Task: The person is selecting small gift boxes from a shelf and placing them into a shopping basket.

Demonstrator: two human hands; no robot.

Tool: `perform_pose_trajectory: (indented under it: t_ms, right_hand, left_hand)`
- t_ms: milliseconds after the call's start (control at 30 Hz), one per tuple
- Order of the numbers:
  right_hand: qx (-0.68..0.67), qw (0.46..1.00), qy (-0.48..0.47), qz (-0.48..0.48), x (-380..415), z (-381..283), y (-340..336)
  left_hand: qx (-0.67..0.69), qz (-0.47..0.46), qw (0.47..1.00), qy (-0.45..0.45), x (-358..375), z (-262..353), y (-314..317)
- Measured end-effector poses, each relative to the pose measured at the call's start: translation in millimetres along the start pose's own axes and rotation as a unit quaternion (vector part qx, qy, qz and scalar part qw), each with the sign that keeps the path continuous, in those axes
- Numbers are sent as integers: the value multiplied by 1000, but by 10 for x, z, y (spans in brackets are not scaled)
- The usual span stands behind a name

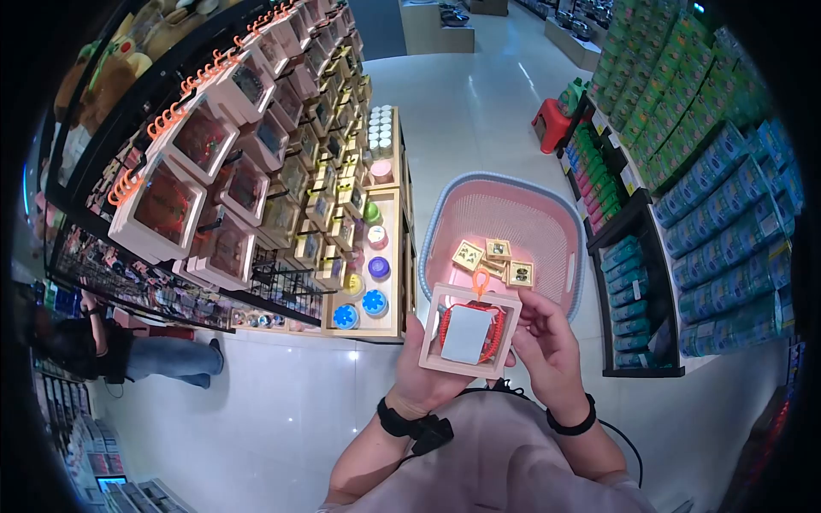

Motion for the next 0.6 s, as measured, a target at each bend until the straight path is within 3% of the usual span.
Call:
perform_pose_trajectory:
  t_ms: [33,267,333,400,500,533,600]
  right_hand:
    - [-3,1000,2,8,27,-19,-84]
    - [57,998,-38,-15,227,-250,-402]
    - [21,999,-32,-34,280,-250,-435]
    - [-78,996,3,-50,320,-220,-430]
    - [-193,976,80,-58,357,-115,-440]
    - [-197,976,82,-33,363,-108,-474]
    - [-204,975,88,15,365,-93,-536]
  left_hand:
    - [13,9,1000,0,-18,-62,23]
    - [-241,129,962,25,-47,-285,257]
    - [-492,145,856,65,-144,-243,343]
    - [-699,173,686,99,-200,-243,487]
    - [-870,172,433,164,-248,-340,713]
    - [-883,154,409,174,-258,-387,766]
    - [-884,128,418,163,-259,-418,866]
Point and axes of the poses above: each hand's wrist, its own x-axis away from the middle knuckle, its own y-axis out of the palm, z = x × y, the point moved 4 cm from there along -x, towards the middle knuckle, and after that the axes turned 4 degrees about -x, right-handed, at the moved point
